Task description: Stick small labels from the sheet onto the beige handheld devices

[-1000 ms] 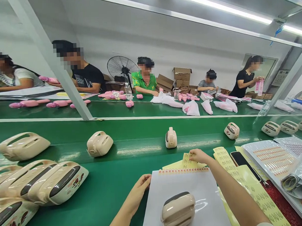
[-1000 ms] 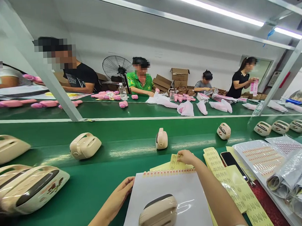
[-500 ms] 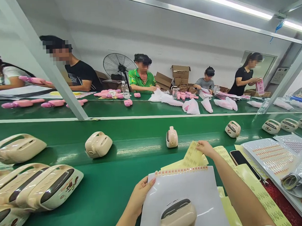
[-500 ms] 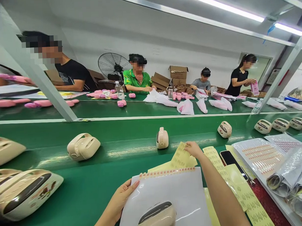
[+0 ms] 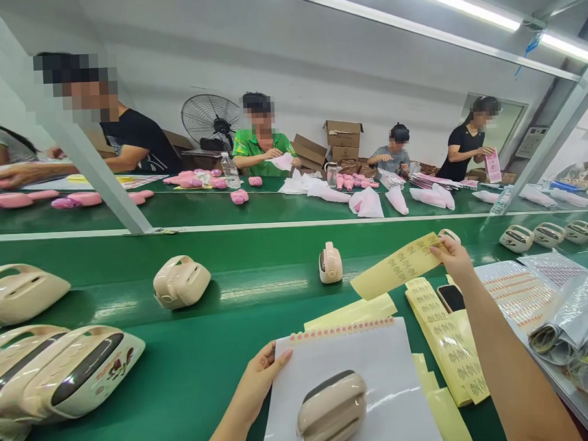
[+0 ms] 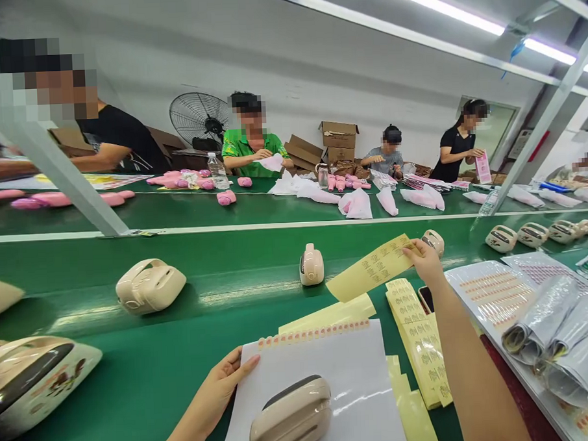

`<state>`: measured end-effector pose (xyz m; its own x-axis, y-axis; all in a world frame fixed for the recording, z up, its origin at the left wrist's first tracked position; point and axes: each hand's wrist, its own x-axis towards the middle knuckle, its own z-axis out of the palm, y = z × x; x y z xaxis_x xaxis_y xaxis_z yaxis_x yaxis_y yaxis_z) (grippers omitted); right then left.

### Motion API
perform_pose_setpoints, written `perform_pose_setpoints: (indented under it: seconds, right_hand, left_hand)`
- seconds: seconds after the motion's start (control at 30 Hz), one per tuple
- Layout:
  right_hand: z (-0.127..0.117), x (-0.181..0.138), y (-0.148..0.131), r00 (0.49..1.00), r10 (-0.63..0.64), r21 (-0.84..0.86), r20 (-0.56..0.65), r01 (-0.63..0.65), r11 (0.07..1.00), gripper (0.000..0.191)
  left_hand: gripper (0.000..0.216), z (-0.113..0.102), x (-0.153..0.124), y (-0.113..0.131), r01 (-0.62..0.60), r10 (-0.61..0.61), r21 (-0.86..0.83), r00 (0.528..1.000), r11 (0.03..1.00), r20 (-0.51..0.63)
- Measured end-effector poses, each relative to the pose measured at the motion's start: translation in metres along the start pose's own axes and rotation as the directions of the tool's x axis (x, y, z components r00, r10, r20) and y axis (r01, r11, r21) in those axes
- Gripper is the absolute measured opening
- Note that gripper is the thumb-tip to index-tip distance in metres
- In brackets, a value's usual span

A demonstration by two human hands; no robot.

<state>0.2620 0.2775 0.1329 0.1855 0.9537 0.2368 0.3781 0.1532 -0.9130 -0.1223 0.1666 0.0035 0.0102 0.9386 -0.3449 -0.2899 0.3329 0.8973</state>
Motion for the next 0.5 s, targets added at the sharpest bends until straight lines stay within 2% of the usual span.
perform_pose_setpoints:
  seconds: [0.1, 0.2, 0.3, 0.5]
  right_hand:
    - [-0.02, -0.008, -0.005, 0.998, -0.018, 0.021, -0.061, 0.019, 1.0, 0.038]
    - [-0.027, -0.018, 0.001, 0.989, -0.006, 0.009, -0.15, 0.007, 1.0, 0.04]
    - [-0.017, -0.027, 0.021, 0.973, 0.051, -0.04, -0.227, -0.062, 0.997, 0.036]
    - [0.014, -0.042, 0.072, 0.926, 0.231, -0.209, -0.298, -0.3, 0.931, 0.025]
  left_hand:
    - [0.044, -0.002, -0.005, 0.004, -0.024, 0.024, 0.005, 0.999, 1.0, 0.032]
    - [0.039, -0.003, -0.006, 0.006, -0.043, 0.042, 0.029, 0.998, 0.999, 0.055]
    - [0.039, -0.004, -0.006, 0.004, -0.068, 0.064, 0.064, 0.996, 0.996, 0.058]
    - [0.045, -0.003, -0.002, -0.004, -0.133, 0.136, 0.168, 0.991, 0.977, -0.007]
